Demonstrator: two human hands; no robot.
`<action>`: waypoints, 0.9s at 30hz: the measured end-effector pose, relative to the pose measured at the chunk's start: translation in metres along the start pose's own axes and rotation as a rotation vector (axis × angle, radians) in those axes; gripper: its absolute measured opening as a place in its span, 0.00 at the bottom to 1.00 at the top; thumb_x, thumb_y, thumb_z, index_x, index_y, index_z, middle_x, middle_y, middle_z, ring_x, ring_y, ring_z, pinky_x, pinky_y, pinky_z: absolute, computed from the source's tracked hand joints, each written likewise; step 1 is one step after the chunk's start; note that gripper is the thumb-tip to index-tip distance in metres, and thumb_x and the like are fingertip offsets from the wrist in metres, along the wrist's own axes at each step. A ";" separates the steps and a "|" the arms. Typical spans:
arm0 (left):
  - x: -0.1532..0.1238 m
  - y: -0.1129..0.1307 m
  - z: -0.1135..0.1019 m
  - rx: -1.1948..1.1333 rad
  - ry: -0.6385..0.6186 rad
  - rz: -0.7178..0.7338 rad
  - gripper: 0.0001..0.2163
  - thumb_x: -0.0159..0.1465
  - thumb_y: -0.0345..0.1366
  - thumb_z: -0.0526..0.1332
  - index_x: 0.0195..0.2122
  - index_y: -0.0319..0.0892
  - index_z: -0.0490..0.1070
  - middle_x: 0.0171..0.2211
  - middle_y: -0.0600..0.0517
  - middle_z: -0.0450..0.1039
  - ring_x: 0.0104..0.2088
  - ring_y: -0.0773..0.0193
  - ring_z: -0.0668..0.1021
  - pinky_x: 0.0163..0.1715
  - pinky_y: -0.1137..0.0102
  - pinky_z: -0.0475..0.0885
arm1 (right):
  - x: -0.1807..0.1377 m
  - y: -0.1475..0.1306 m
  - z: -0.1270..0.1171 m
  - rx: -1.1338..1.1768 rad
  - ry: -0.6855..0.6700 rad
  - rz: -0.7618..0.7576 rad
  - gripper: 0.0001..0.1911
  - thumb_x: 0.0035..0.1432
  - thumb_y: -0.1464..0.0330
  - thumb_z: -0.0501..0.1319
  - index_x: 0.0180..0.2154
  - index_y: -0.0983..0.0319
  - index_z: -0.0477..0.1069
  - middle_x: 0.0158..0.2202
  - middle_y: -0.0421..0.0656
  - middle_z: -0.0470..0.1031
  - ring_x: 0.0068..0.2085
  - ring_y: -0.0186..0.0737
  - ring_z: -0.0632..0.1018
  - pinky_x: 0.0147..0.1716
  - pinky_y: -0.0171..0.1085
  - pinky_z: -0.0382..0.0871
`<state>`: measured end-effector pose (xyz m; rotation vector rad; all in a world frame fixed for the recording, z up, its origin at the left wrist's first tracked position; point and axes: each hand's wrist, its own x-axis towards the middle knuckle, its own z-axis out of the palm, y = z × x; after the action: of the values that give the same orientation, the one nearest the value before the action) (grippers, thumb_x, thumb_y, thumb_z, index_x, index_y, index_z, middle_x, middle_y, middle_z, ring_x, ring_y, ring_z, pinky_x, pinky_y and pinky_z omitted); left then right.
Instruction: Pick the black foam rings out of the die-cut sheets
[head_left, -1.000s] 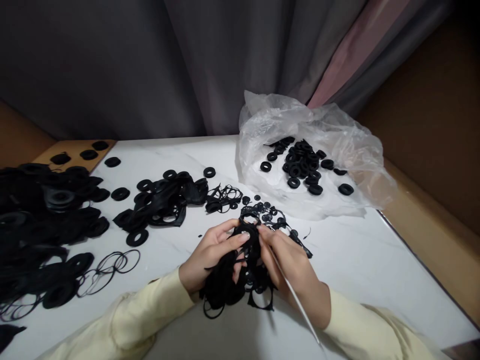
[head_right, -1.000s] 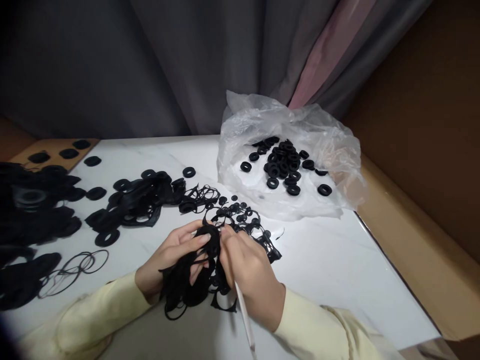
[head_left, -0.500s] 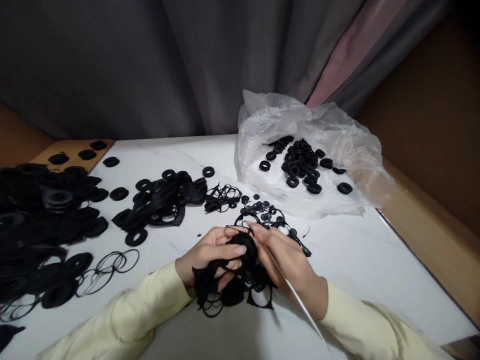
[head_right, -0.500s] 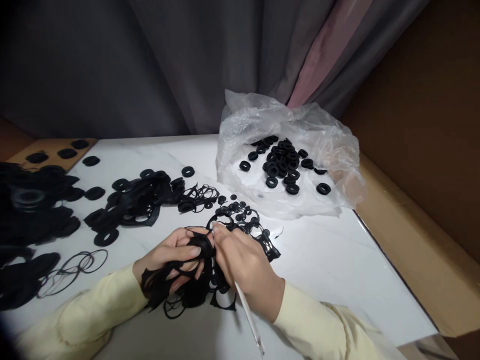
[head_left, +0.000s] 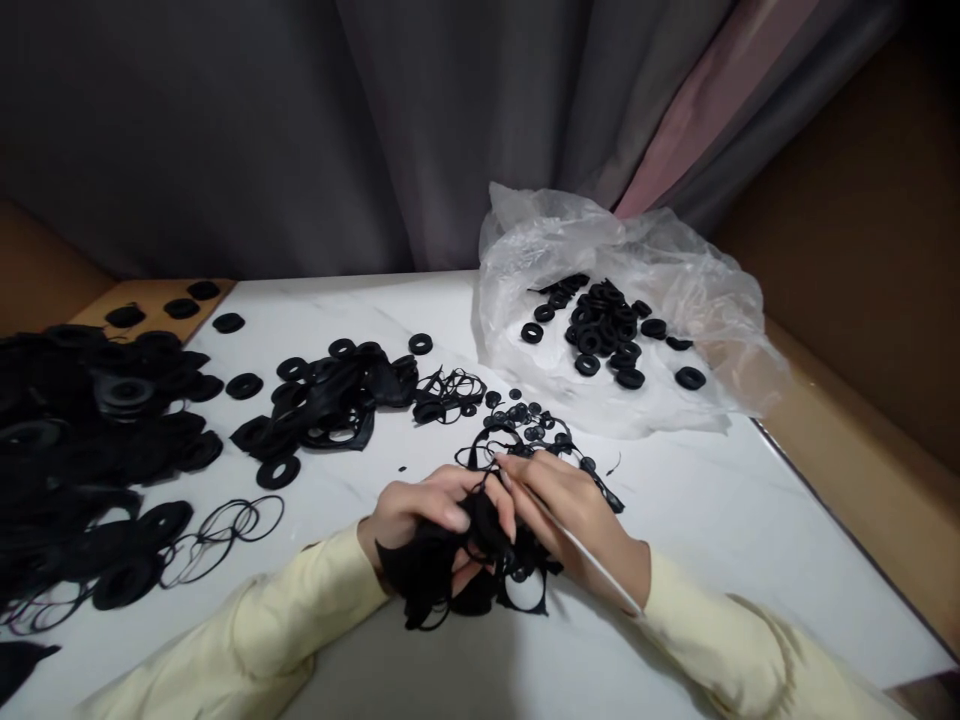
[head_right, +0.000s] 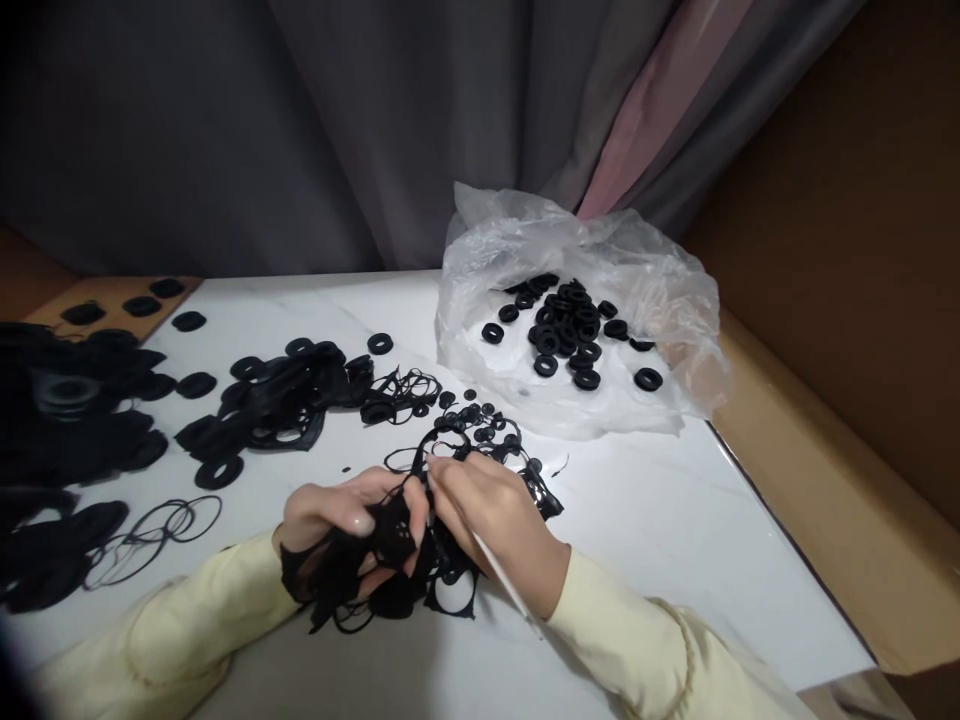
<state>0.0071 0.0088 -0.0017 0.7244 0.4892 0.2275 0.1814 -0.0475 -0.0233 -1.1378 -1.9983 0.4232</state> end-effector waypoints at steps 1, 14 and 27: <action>0.001 0.000 -0.001 -0.017 -0.010 0.018 0.16 0.43 0.39 0.57 0.27 0.31 0.76 0.16 0.45 0.70 0.11 0.65 0.68 0.09 0.74 0.59 | 0.001 -0.002 -0.001 0.021 -0.001 0.023 0.12 0.65 0.72 0.48 0.47 0.63 0.66 0.32 0.46 0.72 0.30 0.37 0.71 0.30 0.35 0.68; -0.001 -0.012 -0.002 0.088 0.263 0.275 0.29 0.53 0.36 0.64 0.57 0.43 0.64 0.19 0.56 0.68 0.14 0.71 0.68 0.19 0.74 0.64 | 0.015 -0.003 -0.021 1.153 0.062 0.738 0.07 0.59 0.63 0.58 0.34 0.61 0.66 0.20 0.35 0.70 0.19 0.29 0.65 0.22 0.30 0.60; -0.004 -0.017 -0.001 0.743 0.444 0.498 0.36 0.54 0.36 0.66 0.63 0.48 0.52 0.25 0.59 0.66 0.25 0.68 0.68 0.35 0.72 0.68 | 0.014 0.002 -0.022 1.306 -0.153 0.846 0.06 0.55 0.67 0.62 0.27 0.61 0.70 0.42 0.43 0.75 0.36 0.34 0.76 0.36 0.35 0.73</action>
<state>0.0039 -0.0044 -0.0124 1.5389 0.8262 0.7027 0.1946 -0.0367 -0.0038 -0.9415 -0.7922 1.9044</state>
